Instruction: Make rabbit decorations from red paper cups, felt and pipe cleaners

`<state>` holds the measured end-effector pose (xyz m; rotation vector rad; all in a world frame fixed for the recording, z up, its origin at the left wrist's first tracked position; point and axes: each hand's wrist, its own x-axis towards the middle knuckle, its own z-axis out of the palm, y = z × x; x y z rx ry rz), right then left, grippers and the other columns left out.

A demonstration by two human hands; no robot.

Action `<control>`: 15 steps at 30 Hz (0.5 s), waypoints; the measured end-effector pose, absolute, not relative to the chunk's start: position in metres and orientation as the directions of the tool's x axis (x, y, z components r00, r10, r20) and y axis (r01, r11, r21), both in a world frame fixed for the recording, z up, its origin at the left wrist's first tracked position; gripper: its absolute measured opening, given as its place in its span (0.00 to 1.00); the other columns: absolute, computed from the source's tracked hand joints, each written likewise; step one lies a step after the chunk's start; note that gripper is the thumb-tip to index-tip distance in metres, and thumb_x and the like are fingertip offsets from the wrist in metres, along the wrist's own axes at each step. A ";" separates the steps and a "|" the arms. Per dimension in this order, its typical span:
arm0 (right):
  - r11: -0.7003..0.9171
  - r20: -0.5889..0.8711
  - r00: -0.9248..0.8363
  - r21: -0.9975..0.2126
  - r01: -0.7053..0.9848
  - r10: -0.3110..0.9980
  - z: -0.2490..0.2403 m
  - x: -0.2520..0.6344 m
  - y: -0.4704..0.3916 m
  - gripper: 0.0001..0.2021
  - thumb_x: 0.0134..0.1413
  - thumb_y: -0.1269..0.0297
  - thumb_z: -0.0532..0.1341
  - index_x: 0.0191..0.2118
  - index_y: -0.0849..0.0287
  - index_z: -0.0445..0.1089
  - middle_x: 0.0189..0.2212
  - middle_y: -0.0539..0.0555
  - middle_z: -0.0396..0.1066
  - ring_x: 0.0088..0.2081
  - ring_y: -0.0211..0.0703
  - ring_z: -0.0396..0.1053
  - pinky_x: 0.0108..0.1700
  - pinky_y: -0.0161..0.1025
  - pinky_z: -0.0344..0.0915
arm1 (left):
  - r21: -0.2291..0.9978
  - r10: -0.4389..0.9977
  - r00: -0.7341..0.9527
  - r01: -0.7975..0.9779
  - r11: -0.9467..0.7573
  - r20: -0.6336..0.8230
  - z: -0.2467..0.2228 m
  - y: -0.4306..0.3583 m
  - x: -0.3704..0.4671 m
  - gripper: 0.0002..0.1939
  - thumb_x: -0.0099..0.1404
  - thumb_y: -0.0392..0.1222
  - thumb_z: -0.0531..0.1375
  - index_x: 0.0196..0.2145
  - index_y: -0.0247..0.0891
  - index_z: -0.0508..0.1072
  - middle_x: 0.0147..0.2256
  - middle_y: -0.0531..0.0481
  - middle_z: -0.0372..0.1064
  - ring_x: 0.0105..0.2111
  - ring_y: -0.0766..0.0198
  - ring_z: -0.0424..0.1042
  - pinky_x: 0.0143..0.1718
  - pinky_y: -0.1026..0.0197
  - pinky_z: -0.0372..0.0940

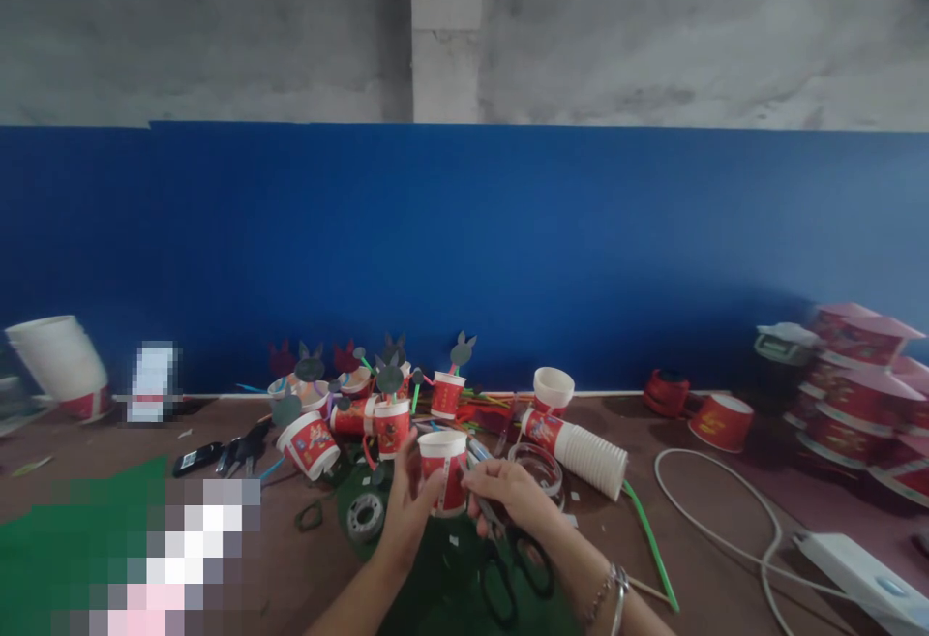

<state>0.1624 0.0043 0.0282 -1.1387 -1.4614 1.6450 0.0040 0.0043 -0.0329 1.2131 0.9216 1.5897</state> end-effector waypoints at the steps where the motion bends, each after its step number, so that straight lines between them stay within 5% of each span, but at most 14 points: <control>1: -0.154 -0.172 -0.401 -0.985 0.077 0.900 0.028 0.162 0.004 0.21 0.37 0.45 0.62 0.22 0.58 0.57 0.17 0.48 0.68 0.15 0.35 0.65 0.16 0.30 0.53 | 0.933 0.964 -0.072 -0.244 -0.266 0.257 -0.033 0.004 0.004 0.31 0.58 0.51 0.60 0.55 0.40 0.57 0.49 0.42 0.67 0.51 0.54 0.66 0.52 0.52 0.61; 8: 0.040 -0.067 -0.239 -0.909 0.415 0.969 0.039 0.163 -0.006 0.11 0.47 0.57 0.58 0.23 0.58 0.60 0.16 0.48 0.67 0.16 0.37 0.65 0.17 0.31 0.54 | 0.931 0.982 -0.026 -0.314 -0.184 0.185 -0.028 0.004 0.006 0.26 0.55 0.50 0.63 0.49 0.38 0.65 0.44 0.43 0.72 0.45 0.54 0.71 0.47 0.53 0.64; 12: 0.310 0.153 -0.274 -0.586 0.749 0.950 0.048 0.172 -0.011 0.09 0.49 0.65 0.56 0.21 0.60 0.64 0.19 0.51 0.69 0.23 0.38 0.67 0.25 0.33 0.55 | 0.961 0.984 0.029 -0.223 -0.166 0.177 -0.021 0.004 0.003 0.25 0.55 0.50 0.63 0.47 0.36 0.68 0.43 0.43 0.73 0.43 0.55 0.71 0.47 0.54 0.65; 15: 0.382 0.225 -0.313 -0.428 0.819 0.923 0.050 0.174 -0.011 0.08 0.49 0.67 0.56 0.21 0.60 0.64 0.21 0.53 0.71 0.27 0.41 0.69 0.28 0.34 0.55 | 0.974 0.985 0.027 -0.158 -0.165 0.171 -0.022 0.004 0.003 0.25 0.55 0.51 0.62 0.48 0.35 0.68 0.43 0.42 0.72 0.45 0.53 0.71 0.48 0.53 0.64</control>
